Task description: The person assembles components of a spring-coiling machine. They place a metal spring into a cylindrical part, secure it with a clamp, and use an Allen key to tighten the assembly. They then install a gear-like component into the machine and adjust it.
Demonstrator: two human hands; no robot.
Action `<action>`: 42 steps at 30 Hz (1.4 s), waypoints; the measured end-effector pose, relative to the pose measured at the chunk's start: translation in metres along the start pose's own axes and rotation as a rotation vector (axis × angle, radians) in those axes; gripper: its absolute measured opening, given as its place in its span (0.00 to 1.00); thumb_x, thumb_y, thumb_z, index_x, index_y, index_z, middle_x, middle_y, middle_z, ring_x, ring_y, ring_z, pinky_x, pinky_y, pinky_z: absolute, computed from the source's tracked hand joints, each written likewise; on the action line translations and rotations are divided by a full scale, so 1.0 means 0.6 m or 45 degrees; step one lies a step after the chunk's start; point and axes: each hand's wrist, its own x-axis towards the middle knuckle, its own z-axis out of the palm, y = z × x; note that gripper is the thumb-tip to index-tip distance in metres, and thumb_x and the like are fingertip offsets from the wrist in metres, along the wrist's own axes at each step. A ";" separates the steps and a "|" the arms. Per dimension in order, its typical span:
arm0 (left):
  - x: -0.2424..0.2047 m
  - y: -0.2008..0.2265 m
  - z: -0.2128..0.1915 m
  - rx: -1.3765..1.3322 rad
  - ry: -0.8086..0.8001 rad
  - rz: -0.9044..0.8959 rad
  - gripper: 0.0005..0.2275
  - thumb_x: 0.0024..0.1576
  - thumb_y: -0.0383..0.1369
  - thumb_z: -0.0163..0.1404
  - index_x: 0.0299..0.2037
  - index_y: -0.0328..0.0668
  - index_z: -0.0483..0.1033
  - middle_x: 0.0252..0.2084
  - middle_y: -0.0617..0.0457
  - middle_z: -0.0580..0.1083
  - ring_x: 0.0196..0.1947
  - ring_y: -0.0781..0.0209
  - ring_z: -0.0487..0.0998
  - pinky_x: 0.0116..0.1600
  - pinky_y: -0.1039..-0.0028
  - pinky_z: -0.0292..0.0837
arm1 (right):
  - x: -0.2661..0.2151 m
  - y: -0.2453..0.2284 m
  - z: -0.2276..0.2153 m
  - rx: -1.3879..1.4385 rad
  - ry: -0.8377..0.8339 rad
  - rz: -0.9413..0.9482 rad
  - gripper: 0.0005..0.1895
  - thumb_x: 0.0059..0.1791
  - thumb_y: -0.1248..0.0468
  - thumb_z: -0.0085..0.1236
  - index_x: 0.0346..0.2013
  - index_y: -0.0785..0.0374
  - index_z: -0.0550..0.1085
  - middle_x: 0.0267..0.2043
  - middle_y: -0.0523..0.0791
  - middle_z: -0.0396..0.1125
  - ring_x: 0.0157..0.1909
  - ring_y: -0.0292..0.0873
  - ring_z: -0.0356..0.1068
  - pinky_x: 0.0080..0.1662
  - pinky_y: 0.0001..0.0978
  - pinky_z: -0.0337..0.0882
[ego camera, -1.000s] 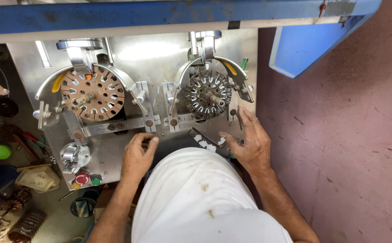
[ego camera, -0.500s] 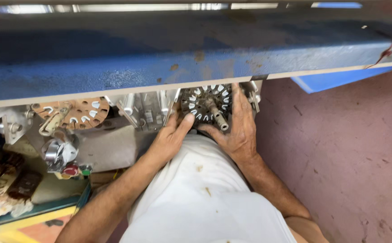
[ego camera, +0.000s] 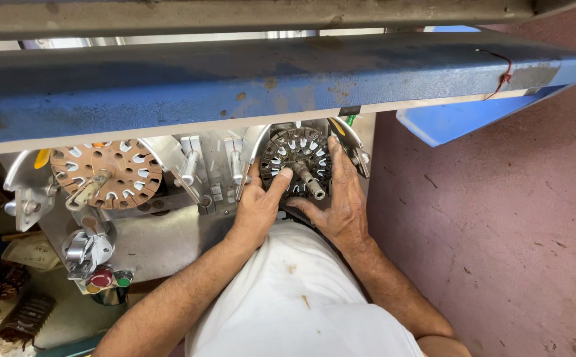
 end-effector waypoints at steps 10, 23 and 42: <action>0.003 0.002 0.005 0.064 0.042 0.032 0.26 0.60 0.36 0.54 0.67 0.33 0.64 0.55 0.47 0.75 0.55 0.61 0.74 0.62 0.72 0.69 | -0.004 0.007 0.006 0.018 0.004 -0.010 0.67 0.35 0.54 0.79 0.76 0.63 0.43 0.76 0.59 0.51 0.77 0.57 0.54 0.74 0.50 0.61; 0.005 -0.003 0.000 0.111 0.014 -0.016 0.27 0.61 0.39 0.54 0.66 0.31 0.63 0.52 0.46 0.76 0.53 0.61 0.76 0.59 0.72 0.73 | -0.003 0.008 0.010 0.011 -0.010 -0.004 0.67 0.35 0.54 0.79 0.76 0.61 0.43 0.76 0.58 0.50 0.77 0.55 0.54 0.74 0.50 0.61; 0.005 0.000 -0.001 0.119 0.011 -0.030 0.27 0.60 0.39 0.54 0.66 0.29 0.64 0.51 0.46 0.76 0.52 0.60 0.77 0.57 0.72 0.74 | 0.001 0.007 0.004 0.014 -0.068 0.008 0.68 0.35 0.55 0.79 0.77 0.60 0.41 0.77 0.57 0.49 0.77 0.56 0.52 0.74 0.50 0.60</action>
